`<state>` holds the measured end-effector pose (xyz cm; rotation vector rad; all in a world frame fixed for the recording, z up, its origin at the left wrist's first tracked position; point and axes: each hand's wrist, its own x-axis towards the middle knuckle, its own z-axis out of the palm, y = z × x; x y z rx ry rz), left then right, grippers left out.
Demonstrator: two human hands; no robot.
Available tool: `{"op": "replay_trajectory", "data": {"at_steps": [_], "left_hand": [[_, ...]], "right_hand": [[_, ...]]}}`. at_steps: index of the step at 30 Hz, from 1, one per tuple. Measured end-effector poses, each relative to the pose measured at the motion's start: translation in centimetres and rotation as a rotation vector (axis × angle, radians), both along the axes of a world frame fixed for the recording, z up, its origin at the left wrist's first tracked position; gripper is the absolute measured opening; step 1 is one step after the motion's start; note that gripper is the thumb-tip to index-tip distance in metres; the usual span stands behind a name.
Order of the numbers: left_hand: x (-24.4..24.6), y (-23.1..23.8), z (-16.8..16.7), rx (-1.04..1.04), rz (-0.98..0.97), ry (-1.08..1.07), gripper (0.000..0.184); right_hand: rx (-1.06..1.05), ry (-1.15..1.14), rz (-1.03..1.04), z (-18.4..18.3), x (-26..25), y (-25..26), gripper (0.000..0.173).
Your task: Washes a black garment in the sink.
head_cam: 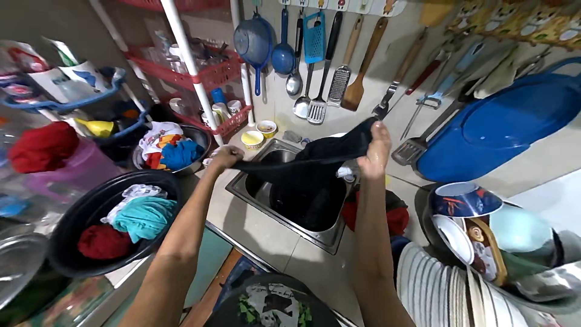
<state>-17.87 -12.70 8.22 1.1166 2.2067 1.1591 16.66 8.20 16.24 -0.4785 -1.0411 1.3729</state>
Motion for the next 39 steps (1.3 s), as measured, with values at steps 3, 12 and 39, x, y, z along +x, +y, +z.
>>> {"op": "replay_trajectory", "data": {"at_steps": [3,12,39], "left_hand": [[3.5,1.7,-1.8,-0.253,-0.140,0.137,0.054],[10.9,7.3,-1.9,0.323,-0.514,-0.221,0.022],[12.9,7.4,0.9,0.228,-0.289,-0.564,0.026]], "right_hand": [[0.106,-0.211,0.267,0.9,-2.7,-1.9,0.020],[0.284,-0.443,0.531,2.5,-2.4,-1.9,0.018],[0.439,-0.998,0.486,-11.3,-5.2,-2.3,0.045]]}}
